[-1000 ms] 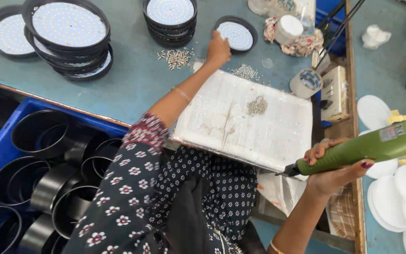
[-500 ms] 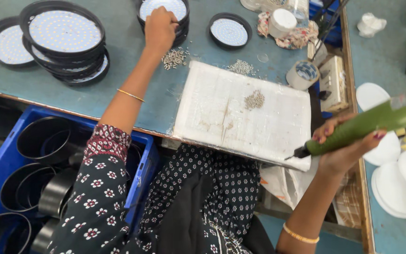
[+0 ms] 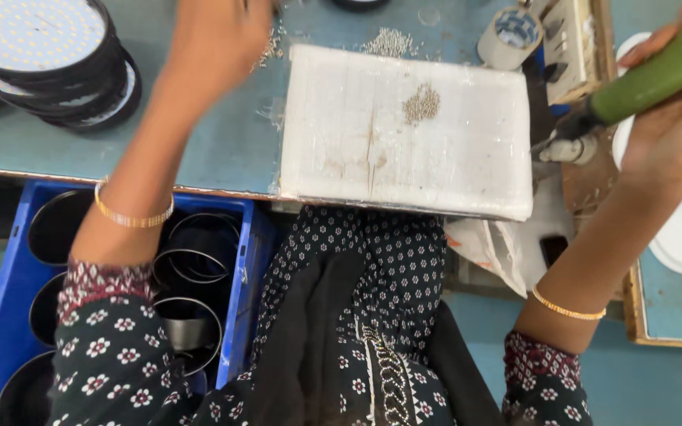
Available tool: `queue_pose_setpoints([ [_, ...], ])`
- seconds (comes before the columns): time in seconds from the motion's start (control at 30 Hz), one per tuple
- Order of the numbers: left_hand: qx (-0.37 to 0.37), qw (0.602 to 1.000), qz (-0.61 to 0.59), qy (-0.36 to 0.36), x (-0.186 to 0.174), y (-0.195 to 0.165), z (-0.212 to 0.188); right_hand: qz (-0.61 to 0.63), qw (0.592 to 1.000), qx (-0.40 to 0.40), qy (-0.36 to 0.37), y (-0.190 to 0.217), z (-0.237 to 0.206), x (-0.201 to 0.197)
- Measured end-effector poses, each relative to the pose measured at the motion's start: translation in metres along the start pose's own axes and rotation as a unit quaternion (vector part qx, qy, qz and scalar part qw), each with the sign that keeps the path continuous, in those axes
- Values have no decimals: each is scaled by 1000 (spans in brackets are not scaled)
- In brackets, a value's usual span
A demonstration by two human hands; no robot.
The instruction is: The person uses a green electric screwdriver to fasten screws into the rim of a circular LED light module. They repeatedly pick up screws, align them, and drive them in while holding the module steady. Completed units are stacked nearby.
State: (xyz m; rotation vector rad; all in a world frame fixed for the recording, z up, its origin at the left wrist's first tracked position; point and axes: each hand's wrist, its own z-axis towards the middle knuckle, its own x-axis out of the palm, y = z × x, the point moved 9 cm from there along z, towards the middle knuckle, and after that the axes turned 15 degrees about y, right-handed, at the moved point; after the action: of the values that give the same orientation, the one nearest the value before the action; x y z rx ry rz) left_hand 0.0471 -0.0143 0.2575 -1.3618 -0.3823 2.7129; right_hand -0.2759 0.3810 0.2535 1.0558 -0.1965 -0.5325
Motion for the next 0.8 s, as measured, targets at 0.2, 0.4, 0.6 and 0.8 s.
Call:
queue_pose_setpoints([
  [0.2,78,980,-158,87,20,-144,-47,-187,937,-20,-294,7,-55,21],
  [0.4,161,959,-172,158,88,-187,-87,-134,966,115,-191,-65,-88,124],
  [0.6,170,954,-130,212,132,-176,-125,-179,945,256,-94,-103,-98,147],
  [0.8,134,951,-204,190,129,-166,-132,-186,944,272,-26,-118,-90,165],
])
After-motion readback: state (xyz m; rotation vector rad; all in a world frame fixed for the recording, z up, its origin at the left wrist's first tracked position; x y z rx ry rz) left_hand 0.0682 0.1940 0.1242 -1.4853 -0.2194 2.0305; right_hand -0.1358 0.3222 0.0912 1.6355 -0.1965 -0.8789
